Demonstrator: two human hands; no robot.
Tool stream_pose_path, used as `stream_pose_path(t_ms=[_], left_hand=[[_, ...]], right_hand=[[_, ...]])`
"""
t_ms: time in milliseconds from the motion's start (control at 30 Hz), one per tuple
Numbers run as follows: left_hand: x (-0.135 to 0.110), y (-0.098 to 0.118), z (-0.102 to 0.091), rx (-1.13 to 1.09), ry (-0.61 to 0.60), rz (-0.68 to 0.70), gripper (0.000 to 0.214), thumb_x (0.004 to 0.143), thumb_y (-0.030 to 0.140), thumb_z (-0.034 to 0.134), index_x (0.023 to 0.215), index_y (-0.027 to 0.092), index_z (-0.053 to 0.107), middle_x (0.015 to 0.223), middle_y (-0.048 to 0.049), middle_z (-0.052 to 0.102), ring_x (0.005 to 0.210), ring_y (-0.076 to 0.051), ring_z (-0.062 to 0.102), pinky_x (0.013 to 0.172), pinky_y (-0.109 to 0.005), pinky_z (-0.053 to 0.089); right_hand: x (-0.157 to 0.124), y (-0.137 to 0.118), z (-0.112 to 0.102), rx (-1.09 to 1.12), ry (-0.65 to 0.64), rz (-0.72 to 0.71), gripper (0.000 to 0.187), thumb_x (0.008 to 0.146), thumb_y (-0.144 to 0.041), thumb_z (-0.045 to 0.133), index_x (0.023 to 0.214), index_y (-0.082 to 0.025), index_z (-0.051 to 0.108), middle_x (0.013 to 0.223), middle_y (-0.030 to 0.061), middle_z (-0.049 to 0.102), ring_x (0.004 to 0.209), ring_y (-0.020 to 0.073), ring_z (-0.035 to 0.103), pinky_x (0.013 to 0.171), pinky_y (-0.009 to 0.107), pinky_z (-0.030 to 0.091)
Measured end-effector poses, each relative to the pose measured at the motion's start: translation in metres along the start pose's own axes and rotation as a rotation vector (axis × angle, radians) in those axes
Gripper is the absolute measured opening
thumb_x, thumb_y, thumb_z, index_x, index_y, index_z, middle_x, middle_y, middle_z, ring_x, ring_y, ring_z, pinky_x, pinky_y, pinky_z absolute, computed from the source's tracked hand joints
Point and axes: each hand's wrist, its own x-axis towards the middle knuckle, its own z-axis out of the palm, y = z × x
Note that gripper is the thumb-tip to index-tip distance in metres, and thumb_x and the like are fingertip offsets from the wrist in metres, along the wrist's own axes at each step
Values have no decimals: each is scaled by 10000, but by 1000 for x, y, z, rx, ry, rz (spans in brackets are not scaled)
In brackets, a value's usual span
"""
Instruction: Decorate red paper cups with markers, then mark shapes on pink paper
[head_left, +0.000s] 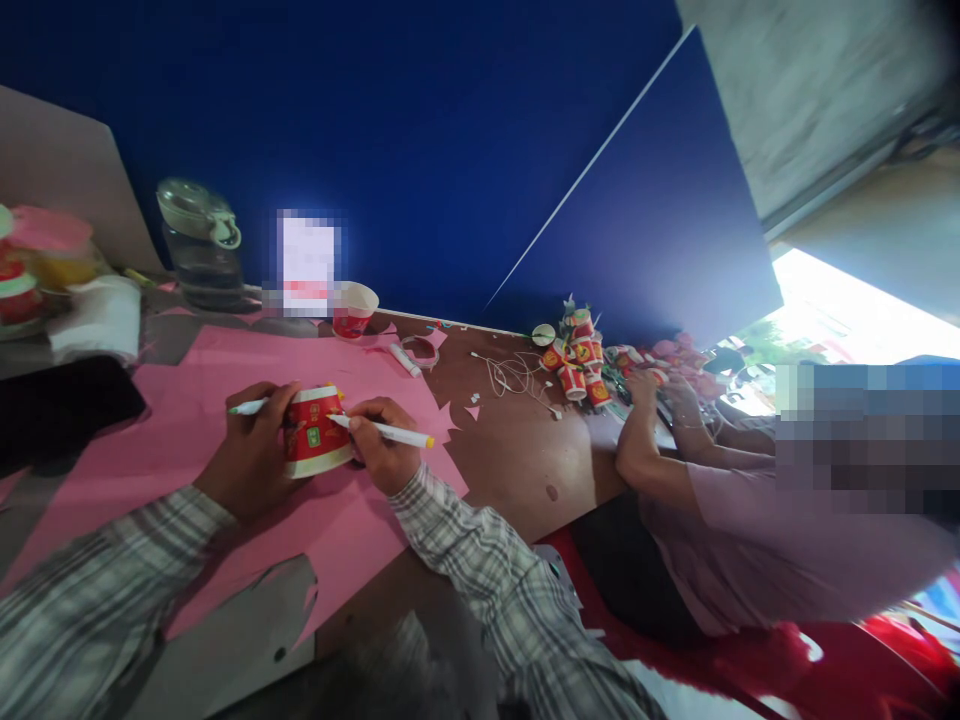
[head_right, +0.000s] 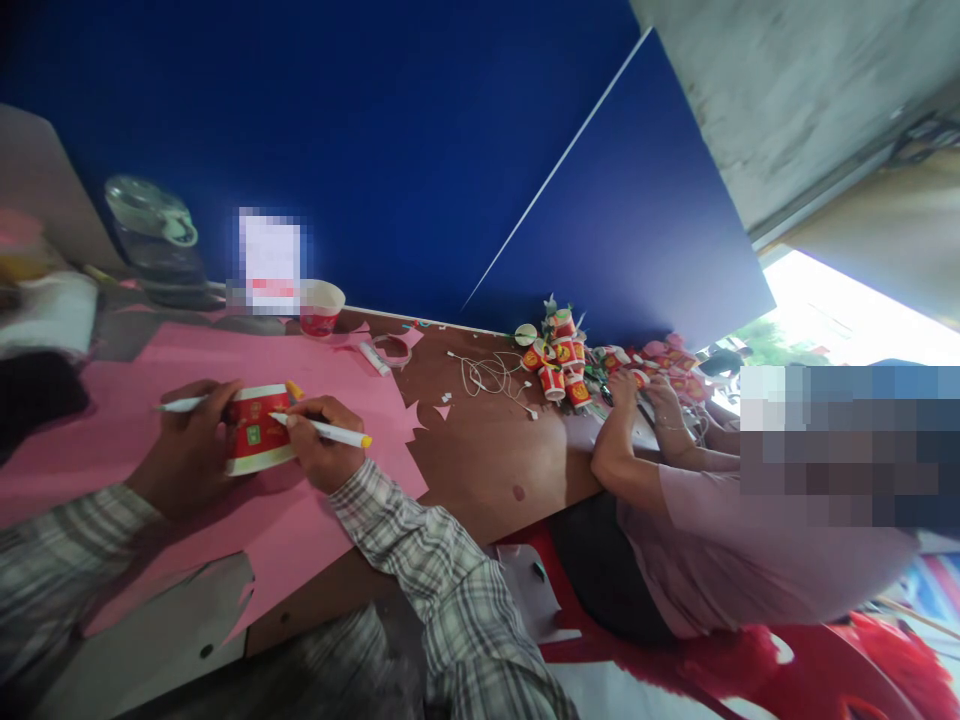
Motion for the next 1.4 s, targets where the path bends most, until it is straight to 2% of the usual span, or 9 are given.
stream_pose_path(t_ms=[333,500,733,1000,1200,1400], left_hand=[[-3,-6,4,-12,-19,-18,993,480,556,544,1283,95,184,1186,-186,374,1129,-305,299,955,-509,277],[-1,-3,2,-20,-10,-33,976,487,546,551,1282,101,202,1166,-176,399,1115,-296,309,952,-487,295],[1,1,-2,-16,-6,-22,1054,418,612,564,1264,76,233,1160,-189,405,1114,-306,306,964,-494,280],[0,-2,1,-11,-8,-16,875,558,518,491,1262,77,218,1174,-193,404,1141,-300,287,957,-513,264],[2,-2,-1,-40,-19,-64,910,522,542,513,1254,71,246,1129,-182,423,1098,-283,313,949,-490,290],[1,-2,-1,-9,-28,-33,922,522,542,508,1259,54,244,1164,-188,418,1115,-289,307,971,-482,264]], right_hand=[[-1,4,0,3,-38,17,208,777,-329,533,823,-144,617,664,33,570,559,124,510,506,229,419],[-1,5,0,19,-44,10,192,778,-319,530,812,-148,612,619,27,551,563,135,516,506,235,420],[-2,7,-1,21,-49,1,191,785,-305,527,818,-134,605,604,24,542,560,130,507,519,237,420],[-1,3,-4,33,-78,-7,197,781,-296,518,791,-121,606,576,19,527,533,115,494,513,225,413],[1,3,-4,74,-8,36,204,774,-313,525,807,-123,591,607,20,533,543,111,497,506,217,410],[3,2,-2,49,-5,60,221,767,-323,527,830,-124,598,669,30,558,571,108,488,533,222,414]])
